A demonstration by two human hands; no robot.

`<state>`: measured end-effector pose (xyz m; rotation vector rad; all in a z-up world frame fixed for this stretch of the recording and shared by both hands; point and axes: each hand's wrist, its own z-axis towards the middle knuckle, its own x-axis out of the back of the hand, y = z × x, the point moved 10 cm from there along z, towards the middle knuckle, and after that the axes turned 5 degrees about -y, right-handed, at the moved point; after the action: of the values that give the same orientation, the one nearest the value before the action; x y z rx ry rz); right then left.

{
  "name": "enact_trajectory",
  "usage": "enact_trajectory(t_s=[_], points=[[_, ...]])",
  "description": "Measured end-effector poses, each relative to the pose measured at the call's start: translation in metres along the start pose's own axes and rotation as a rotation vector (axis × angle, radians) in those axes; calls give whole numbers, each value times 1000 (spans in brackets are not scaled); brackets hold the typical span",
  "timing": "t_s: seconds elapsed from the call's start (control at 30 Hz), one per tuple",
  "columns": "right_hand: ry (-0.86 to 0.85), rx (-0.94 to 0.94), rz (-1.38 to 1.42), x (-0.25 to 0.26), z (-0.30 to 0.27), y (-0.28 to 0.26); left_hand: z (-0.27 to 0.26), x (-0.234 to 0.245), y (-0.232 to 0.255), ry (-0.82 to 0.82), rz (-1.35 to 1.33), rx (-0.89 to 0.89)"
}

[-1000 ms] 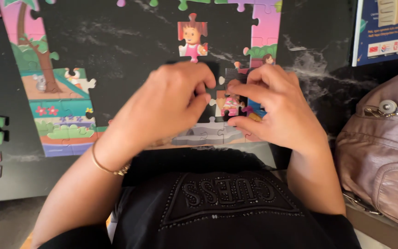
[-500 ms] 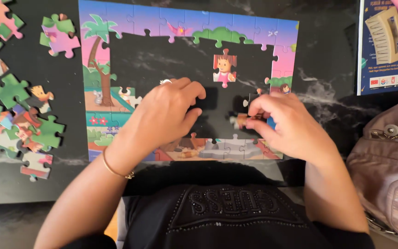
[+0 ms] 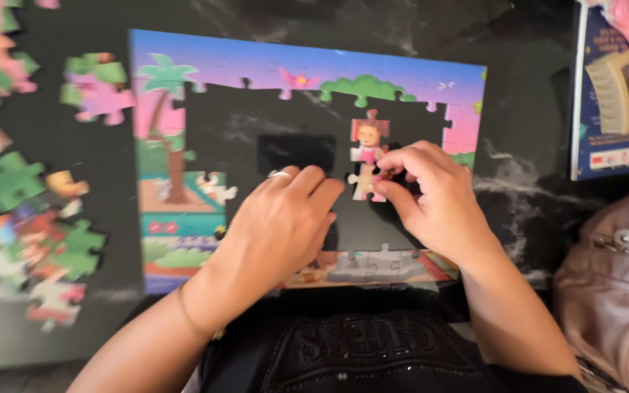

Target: Assemble a jigsaw puzzle on a table.

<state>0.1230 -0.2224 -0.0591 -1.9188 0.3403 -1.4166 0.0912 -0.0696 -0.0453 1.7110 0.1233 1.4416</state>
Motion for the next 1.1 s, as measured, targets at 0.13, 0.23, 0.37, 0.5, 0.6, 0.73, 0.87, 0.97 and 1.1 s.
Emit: enact_trajectory(t_s=[0.13,0.23,0.37,0.5,0.6,0.73,0.87,0.97,1.1], points=[[-66,-22,73,-6,-3,-1,-4,5,12,-8,32,3],[-17,-6,-71,3,-6,-9,-10,7,38,-57,47,-100],[-25,41,-96,3,3,-17,-7,13,48,5,0,-223],[-27,36,-38,4,7,-20,-3,10,30,47,30,-140],[-8,-51,-68,2,9,-10,0,1,17,61,125,-95],[18,-36,-37,3,7,-7,5,-11,12,-12,158,-74],[1,-58,-113,1,6,-4,7,-19,7,-95,115,-56],[22,28,-150,2,4,-13,7,-18,5,-101,117,-43],[-44,82,-279,-4,2,-27,7,-11,2,-47,139,-29]])
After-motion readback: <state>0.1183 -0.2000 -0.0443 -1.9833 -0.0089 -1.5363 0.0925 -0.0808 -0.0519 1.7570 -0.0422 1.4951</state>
